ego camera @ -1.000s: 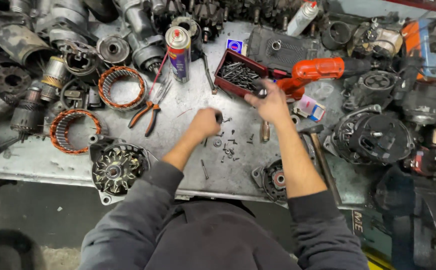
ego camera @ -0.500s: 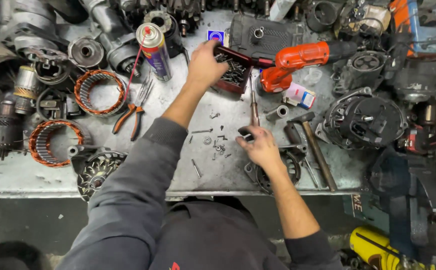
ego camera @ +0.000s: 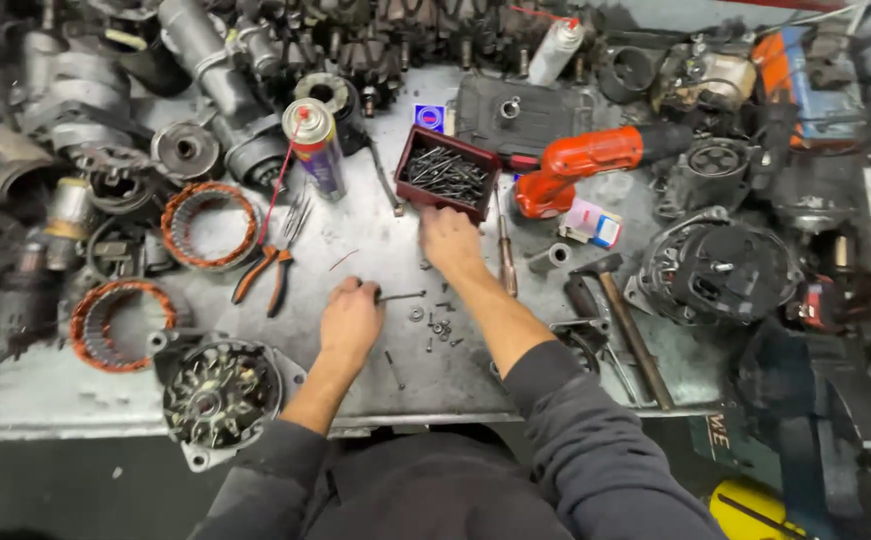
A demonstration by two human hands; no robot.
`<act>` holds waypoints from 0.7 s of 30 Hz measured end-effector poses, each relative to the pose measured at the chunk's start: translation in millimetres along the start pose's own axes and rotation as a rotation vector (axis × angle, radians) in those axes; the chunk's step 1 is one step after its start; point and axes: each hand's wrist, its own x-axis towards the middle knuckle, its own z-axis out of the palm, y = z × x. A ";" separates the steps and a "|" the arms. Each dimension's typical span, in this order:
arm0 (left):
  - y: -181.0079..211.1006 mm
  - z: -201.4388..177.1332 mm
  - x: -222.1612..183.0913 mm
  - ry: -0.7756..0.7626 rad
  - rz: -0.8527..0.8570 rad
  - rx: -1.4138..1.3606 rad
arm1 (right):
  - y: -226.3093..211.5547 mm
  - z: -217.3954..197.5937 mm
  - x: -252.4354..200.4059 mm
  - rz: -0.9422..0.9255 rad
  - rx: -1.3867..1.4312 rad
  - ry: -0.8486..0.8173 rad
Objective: Sorting through screws and inspecting various car alternator and starter motor components on a cluttered workshop bench.
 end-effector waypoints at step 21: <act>42.8 -43.0 137.3 0.241 0.258 -0.305 | -21.8 -88.0 -43.1 -0.046 0.052 -0.235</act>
